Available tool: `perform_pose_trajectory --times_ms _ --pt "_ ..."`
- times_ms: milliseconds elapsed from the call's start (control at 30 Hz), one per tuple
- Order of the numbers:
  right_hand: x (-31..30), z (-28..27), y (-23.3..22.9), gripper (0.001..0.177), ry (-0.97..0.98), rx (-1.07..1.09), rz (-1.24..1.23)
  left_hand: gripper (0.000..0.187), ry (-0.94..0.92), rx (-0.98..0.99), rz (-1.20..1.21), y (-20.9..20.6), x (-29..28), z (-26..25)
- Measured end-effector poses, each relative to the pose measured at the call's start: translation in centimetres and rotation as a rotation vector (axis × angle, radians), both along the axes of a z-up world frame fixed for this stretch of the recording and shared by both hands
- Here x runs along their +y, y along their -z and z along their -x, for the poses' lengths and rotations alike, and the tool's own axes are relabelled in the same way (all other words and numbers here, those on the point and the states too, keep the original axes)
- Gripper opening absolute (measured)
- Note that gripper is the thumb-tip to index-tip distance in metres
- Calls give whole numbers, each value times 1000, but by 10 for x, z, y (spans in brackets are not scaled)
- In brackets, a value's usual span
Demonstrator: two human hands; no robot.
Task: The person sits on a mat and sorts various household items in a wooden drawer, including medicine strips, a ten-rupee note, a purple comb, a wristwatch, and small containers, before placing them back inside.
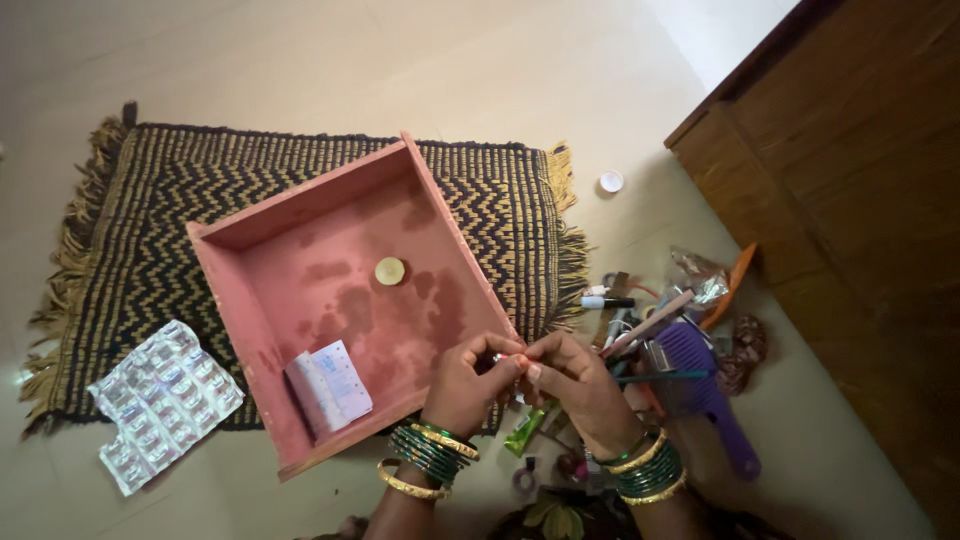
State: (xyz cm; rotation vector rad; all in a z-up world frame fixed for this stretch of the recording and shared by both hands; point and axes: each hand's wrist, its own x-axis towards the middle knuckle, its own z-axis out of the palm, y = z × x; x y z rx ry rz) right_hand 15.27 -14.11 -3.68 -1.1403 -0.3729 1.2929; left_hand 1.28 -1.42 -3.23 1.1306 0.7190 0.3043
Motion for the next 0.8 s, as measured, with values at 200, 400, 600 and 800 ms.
perform_pose_trajectory --times_ms 200,400,600,800 --pt "-2 -12 2 12 116 67 37 16 -104 61 81 9 6 0" --pt "-8 -67 14 10 480 -451 284 14 -236 100 -37 10 15 6" --pt "-26 -117 47 12 530 -1098 369 13 -273 95 -28 4 13 2" --pt "-18 -112 42 23 449 -1110 284 12 -274 84 -19 5 13 2"
